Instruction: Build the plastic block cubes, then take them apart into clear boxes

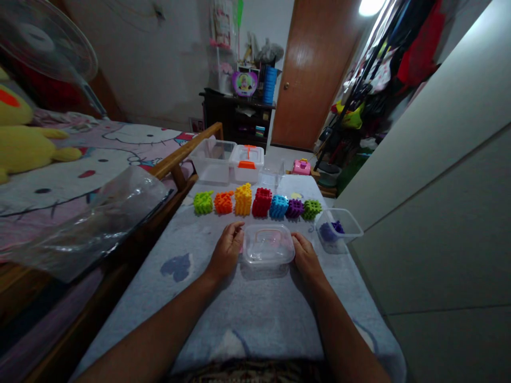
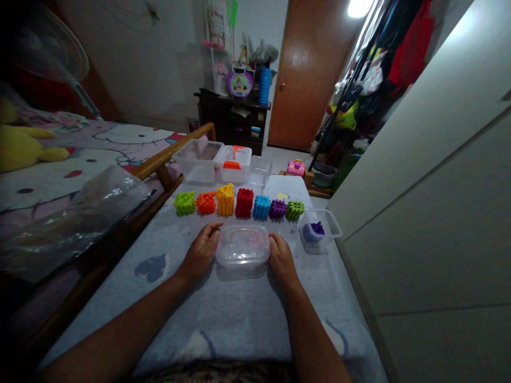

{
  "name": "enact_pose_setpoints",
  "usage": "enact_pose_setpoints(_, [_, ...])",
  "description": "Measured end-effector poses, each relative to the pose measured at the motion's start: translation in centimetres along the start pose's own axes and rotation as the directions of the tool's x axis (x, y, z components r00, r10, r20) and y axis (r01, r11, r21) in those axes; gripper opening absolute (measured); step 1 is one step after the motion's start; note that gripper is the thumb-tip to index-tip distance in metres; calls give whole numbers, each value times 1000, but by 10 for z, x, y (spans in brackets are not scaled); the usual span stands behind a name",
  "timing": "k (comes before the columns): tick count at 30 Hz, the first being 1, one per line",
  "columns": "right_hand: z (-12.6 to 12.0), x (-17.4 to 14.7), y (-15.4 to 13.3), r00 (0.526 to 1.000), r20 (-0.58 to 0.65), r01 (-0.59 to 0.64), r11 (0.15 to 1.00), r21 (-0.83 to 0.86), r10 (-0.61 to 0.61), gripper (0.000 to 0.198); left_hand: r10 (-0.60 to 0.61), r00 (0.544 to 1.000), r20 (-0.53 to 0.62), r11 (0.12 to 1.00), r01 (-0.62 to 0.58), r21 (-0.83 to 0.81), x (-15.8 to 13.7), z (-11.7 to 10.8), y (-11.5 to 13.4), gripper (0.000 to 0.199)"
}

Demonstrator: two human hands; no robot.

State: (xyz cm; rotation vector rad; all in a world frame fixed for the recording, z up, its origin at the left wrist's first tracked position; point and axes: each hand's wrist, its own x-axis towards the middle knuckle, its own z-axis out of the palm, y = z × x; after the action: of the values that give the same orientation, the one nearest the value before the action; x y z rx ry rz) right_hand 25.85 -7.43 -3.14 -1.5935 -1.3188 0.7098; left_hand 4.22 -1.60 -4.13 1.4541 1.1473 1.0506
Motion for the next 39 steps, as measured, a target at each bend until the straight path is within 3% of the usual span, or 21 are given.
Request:
enact_pose_setpoints(3, [-5, 2, 3, 993, -119, -15, 999, -41, 10, 34, 30, 993, 117, 997, -22, -71, 2, -7, -5, 54])
enact_pose_setpoints(5, [-11, 3, 2, 986, -142, 73, 992, -106, -88, 36, 88, 964, 252, 993, -64, -102, 2, -13, -9, 81])
enact_pose_setpoints(7, [-17, 5, -3, 972, -12, 229, 955, -189, -235, 52, 143, 927, 346, 989, -124, -76, 2, -16, -11, 114])
enact_pose_setpoints(9, [-22, 7, -11, 921, 194, 381, 880, -283, -337, 82, 162, 904, 396, 986, -166, -23, 1, -16, -10, 134])
enact_pose_setpoints(12, [-22, 12, -26, 831, 444, 511, 775, -372, -335, 112, 163, 892, 421, 982, -187, 17, -1, -12, -7, 138])
enact_pose_setpoints(14, [-20, 18, -33, 787, 537, 552, 735, -394, -303, 114, 159, 897, 413, 982, -186, 27, -1, -10, -5, 134])
enact_pose_setpoints(16, [-17, 22, -38, 772, 571, 562, 716, -413, -277, 112, 157, 904, 399, 982, -186, 36, 0, -8, -5, 132])
enact_pose_setpoints(28, [-24, 19, -30, 833, 467, 485, 799, -355, -298, 108, 123, 899, 421, 987, -154, 40, 0, -10, -3, 127])
enact_pose_setpoints(33, [-53, 13, -24, 909, 328, 372, 857, -355, -259, 97, 122, 903, 412, 980, -174, 92, 1, -15, -1, 117])
enact_pose_setpoints(39, [-96, -17, 12, 991, 89, 128, 864, -487, -96, 89, 97, 918, 384, 979, -157, 128, 4, -21, -2, 109])
